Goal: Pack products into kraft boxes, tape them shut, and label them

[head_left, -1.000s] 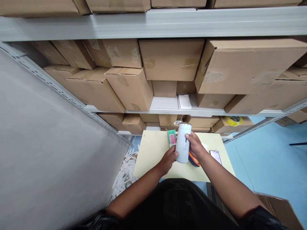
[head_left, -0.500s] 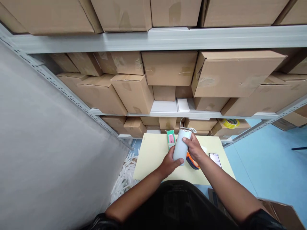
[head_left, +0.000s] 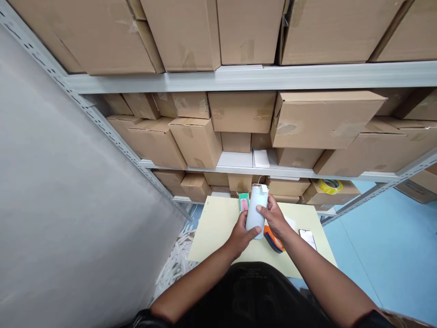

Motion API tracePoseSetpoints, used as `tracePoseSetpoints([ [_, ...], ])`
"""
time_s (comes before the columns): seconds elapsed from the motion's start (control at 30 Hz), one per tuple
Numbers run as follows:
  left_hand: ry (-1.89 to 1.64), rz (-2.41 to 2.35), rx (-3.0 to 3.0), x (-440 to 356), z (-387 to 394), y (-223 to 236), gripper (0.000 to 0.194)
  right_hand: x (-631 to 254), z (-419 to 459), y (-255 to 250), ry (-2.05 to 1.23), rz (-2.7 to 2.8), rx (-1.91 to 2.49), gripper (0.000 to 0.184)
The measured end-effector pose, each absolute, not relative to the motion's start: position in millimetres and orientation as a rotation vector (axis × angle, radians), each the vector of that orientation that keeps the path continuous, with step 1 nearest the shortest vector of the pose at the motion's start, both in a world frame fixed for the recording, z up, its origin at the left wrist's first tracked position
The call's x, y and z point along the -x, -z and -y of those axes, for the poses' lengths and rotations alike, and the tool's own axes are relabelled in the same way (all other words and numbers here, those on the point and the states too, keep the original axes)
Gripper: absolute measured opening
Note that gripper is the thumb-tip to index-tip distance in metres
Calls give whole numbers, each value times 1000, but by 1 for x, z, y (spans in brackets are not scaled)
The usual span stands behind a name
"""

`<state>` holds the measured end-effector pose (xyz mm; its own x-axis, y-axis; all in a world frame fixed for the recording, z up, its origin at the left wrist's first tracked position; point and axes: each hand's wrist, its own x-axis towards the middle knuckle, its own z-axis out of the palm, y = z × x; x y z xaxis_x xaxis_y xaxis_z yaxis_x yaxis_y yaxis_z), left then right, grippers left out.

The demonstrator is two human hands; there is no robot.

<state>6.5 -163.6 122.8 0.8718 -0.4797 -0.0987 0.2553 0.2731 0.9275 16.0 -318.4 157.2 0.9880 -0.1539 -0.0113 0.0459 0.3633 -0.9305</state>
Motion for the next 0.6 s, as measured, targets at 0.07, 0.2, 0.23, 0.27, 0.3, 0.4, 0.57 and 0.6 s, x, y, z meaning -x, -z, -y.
tracePoseSetpoints([
  [0.07,484,199,-1185,-6,167,-125,72,-15,321,-157,108,-80,1197,60],
  [0.2,610,202,-1039,0,174,-127,71,-10,335,-154,-147,-27,1137,51],
  [0.23,630,193,-1011,2,176,-126,72,-10,338,-154,-189,-22,1129,50],
  [0.27,635,184,-997,3,179,-125,72,-11,341,-154,-201,-18,1130,48],
  [0.3,624,178,-999,4,181,-124,73,-12,343,-154,-184,-11,1137,47],
  [0.4,515,175,-1080,3,188,-121,76,-19,343,-153,-44,-5,1170,53],
  [0.57,390,136,-1158,-6,185,-124,77,-28,338,-148,35,-48,1218,58],
  [0.6,424,136,-1133,-7,182,-124,74,-29,338,-147,-21,-40,1199,53],
])
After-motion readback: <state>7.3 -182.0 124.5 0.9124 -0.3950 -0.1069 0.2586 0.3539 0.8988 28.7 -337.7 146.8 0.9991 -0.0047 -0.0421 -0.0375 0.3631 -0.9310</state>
